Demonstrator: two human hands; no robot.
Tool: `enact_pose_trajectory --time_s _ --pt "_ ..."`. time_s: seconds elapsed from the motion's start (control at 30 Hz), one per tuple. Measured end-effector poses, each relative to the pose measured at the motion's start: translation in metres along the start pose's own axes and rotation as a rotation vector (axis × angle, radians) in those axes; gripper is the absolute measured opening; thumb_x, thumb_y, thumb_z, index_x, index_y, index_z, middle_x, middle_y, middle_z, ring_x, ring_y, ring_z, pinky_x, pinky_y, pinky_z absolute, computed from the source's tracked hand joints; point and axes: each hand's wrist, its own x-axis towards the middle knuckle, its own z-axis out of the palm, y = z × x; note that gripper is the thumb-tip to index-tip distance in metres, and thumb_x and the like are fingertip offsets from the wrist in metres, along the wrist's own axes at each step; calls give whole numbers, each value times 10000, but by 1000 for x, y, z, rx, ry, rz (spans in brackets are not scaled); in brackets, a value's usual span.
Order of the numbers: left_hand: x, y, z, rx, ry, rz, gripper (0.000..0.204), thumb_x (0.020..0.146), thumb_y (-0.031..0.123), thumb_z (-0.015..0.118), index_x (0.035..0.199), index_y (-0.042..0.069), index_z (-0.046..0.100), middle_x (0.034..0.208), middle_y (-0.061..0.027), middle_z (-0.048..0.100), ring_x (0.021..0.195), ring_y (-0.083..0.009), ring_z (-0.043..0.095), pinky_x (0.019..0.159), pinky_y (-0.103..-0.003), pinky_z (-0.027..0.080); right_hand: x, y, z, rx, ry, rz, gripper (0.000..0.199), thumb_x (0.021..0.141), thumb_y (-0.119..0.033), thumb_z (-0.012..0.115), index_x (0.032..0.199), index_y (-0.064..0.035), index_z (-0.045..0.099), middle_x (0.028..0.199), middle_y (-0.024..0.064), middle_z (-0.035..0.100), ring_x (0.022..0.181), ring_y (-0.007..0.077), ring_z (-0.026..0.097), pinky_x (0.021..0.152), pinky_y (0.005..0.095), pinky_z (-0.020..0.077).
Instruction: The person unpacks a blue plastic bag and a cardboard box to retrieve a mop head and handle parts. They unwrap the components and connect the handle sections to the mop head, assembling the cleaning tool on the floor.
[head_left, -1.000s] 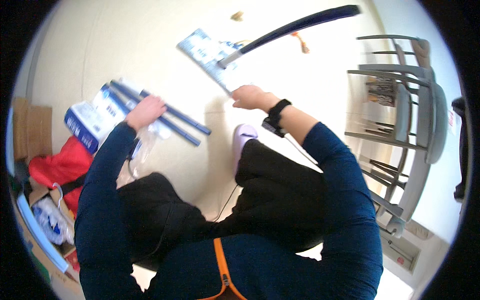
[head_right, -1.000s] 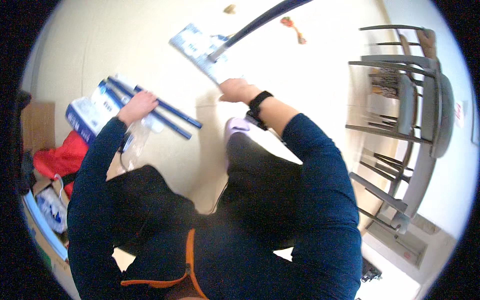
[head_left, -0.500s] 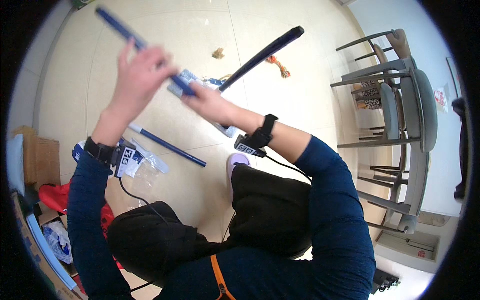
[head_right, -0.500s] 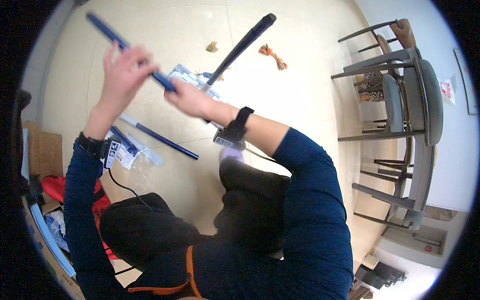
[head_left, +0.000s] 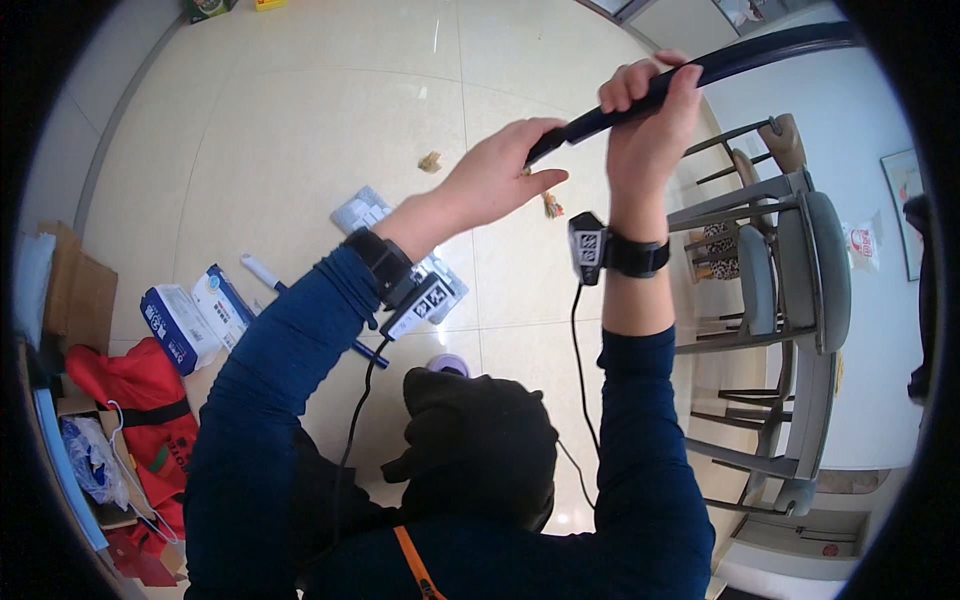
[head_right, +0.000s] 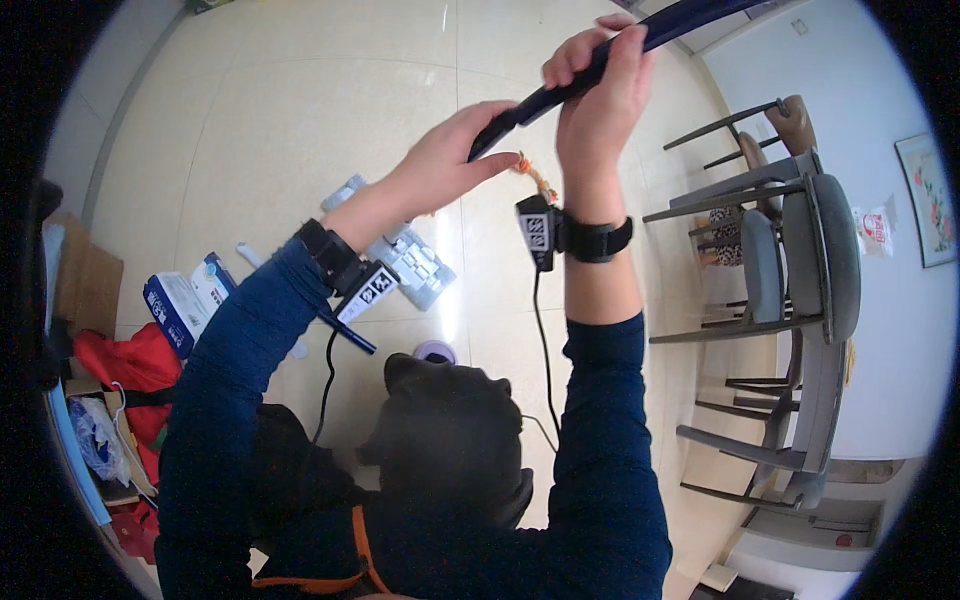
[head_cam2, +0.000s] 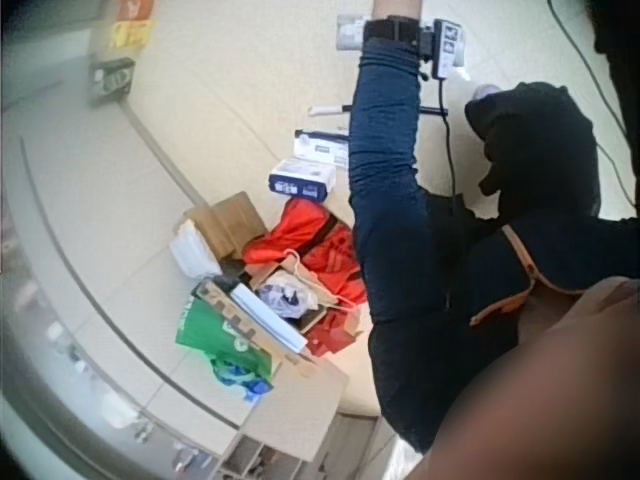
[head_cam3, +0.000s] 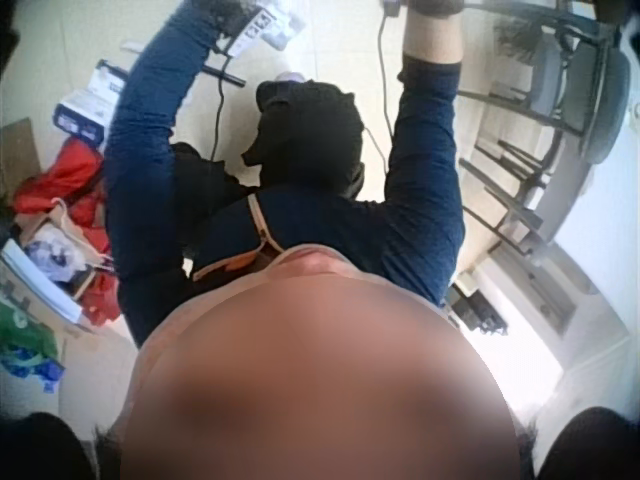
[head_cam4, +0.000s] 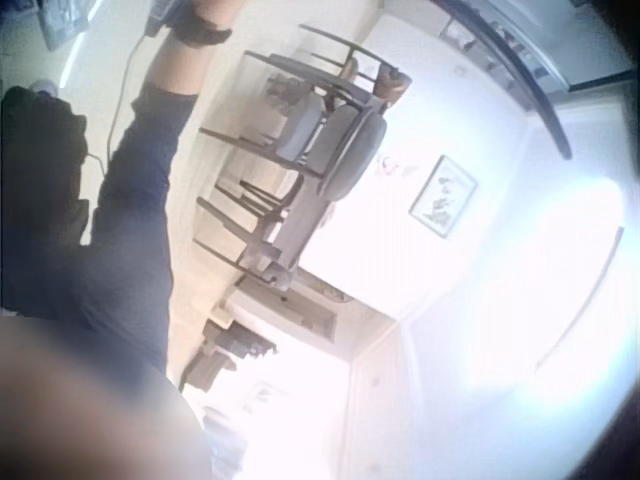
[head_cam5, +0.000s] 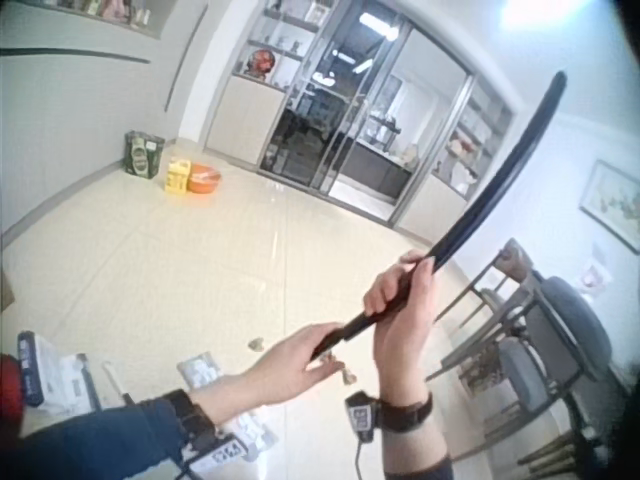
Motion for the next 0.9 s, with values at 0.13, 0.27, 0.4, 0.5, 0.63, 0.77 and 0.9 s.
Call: enact_pose_trajectory --time_s 0.13,0.27,0.4,0.5,0.63,0.77,0.9 --pt "9 -1 5 -108 -15 -89 291 999 191 576 1242 31 572 1039 -101 685 917 -193 641 826 -312 490 -6 13 -6 65 -41 -58 293 1078 -358 418 1124 -71 452 710 25 453 597 134 440 555 295 401" --pt "9 -7 0 -188 -72 -162 266 1002 138 568 1233 6 579 1065 -89 687 969 -169 644 878 -309 492 -7 14 -4 41 -150 95 246 1075 -310 426 1137 -77 478 716 17 451 619 121 454 583 293 415" --pt "10 -11 -3 -213 -76 -188 301 990 108 581 1266 -9 554 1101 -107 685 1027 -184 653 920 -307 493 -11 13 -4 165 -203 135 290 1033 -167 414 1270 -12 477 801 38 531 744 135 542 709 297 474" --pt "9 -12 -3 -244 -24 -150 304 987 84 578 1275 -2 533 1122 -117 681 1064 -196 657 935 -313 497 -17 9 -7 -123 -178 165 406 1030 -208 447 1363 21 417 905 76 549 869 198 565 849 369 492" --pt "2 -11 1 -263 34 -169 286 977 64 588 1249 8 521 1135 -116 677 1118 -209 652 962 -333 499 -25 5 -14 -347 -125 144 315 946 -96 667 1217 27 564 989 97 685 923 179 677 850 320 535" --pt "-2 -17 6 -265 21 -121 269 971 77 606 1221 13 530 1125 -115 675 1088 -208 655 959 -334 497 -24 9 -16 -709 76 109 331 802 -101 833 927 -55 529 757 -9 641 725 101 637 695 235 515" --pt "-4 -27 10 -259 23 -117 288 964 79 611 1235 19 533 1101 -124 677 1019 -225 664 914 -337 507 -22 13 -14 -616 -53 196 334 914 -206 717 1122 -5 548 966 44 627 900 130 614 840 284 498"
